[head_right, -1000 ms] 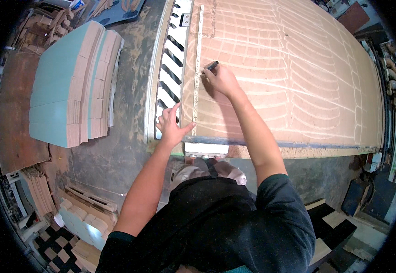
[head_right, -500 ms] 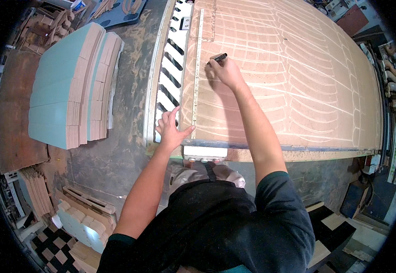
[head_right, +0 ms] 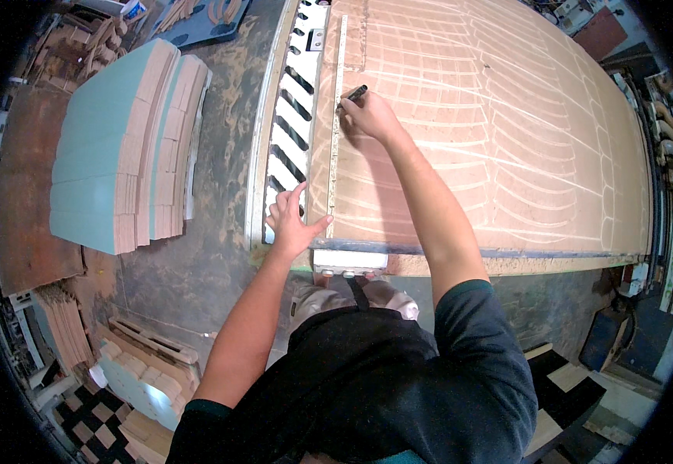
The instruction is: The person uses a long wooden stick as a straight edge to mark multiple vertical lines across a large wooden board using a black marker.
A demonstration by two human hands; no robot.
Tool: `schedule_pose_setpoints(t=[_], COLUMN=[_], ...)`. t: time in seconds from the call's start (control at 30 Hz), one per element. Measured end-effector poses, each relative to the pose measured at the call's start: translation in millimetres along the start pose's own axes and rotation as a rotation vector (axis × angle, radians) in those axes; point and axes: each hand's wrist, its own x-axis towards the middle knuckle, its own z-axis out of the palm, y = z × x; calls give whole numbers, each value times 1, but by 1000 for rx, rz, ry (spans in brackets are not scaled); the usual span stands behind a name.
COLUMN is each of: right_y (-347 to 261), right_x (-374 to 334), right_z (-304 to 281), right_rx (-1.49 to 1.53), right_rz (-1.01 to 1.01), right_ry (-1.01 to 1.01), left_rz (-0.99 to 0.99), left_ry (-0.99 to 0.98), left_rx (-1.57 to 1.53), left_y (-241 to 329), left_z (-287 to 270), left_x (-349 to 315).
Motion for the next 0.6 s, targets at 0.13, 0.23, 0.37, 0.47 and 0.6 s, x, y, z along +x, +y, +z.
schedule_pose_setpoints(t=[0.13, 0.23, 0.37, 0.47, 0.6], right_y=[-3, -5, 12, -10, -13], right_x=[-1, -3, 0, -8, -9], right_z=[-1, -8, -20, -13, -11], right_rx=[63, 104, 105, 38, 29], right_rz=[-24, -56, -30, 1, 0], right_ry=[32, 95, 70, 30, 11], left_rz=[-19, -36, -22, -47, -30], left_ry=[-2, -16, -20, -9, -10], left_rx=[0, 1, -5, -2, -5], left_y=[-1, 0, 4, -2, 3], left_z=[-1, -2, -2, -2, -3], left_x=[-1, -1, 1, -2, 0])
